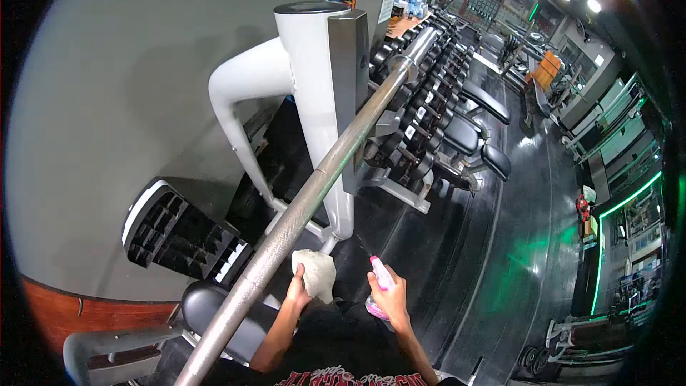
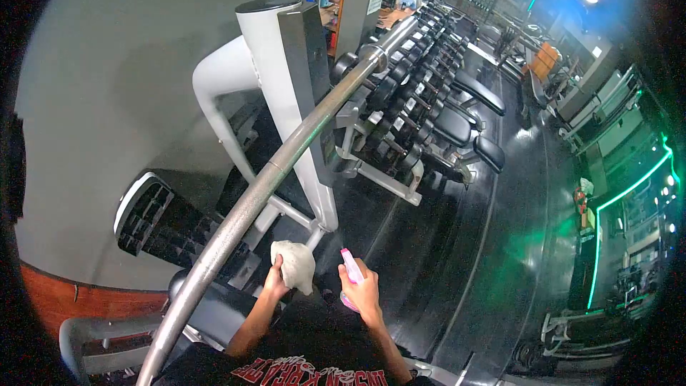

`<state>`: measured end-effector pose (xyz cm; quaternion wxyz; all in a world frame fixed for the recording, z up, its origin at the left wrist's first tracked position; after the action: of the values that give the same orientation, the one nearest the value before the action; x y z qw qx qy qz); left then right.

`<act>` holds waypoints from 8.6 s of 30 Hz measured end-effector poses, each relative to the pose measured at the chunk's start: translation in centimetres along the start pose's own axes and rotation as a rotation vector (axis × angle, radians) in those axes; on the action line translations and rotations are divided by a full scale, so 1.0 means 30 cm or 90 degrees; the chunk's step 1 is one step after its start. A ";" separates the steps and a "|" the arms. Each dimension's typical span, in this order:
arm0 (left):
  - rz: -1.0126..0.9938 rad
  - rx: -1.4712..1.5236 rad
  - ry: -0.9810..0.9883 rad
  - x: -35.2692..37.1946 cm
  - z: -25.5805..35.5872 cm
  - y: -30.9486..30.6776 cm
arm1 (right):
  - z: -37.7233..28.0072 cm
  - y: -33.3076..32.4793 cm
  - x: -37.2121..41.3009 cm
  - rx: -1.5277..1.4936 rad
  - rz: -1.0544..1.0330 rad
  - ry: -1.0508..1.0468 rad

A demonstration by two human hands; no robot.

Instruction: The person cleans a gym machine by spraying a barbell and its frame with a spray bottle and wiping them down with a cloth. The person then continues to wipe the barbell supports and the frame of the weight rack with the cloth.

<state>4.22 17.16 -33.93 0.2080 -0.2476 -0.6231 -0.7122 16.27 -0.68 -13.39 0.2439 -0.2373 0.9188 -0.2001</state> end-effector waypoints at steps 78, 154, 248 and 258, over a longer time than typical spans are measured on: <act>0.427 -0.881 0.837 -0.292 0.277 0.506 | 0.169 -0.006 -0.103 -0.056 -0.232 0.053; 0.330 -0.088 0.686 -0.232 0.000 0.583 | 0.248 -0.212 0.019 -0.074 -0.334 0.019; 0.509 -0.496 0.606 -0.606 0.194 0.124 | 0.378 -0.350 -0.119 -0.189 -0.440 0.013; 0.431 -0.265 0.829 -0.049 0.090 0.748 | 0.223 -0.353 -0.148 -0.296 -0.434 -0.083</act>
<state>19.20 16.75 -16.97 0.6897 0.0106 -0.1176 -0.7144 26.92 -8.56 -12.06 0.1615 -0.5889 0.7908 -0.0414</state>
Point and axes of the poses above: each hand's wrist, its own x-axis away from the middle knuckle, its own y-axis out of the palm, z = x × y, the point moved 4 cm from there along -x, towards the middle knuckle, and after that the axes turned 15 degrees about -y, right-handed, at the moved point
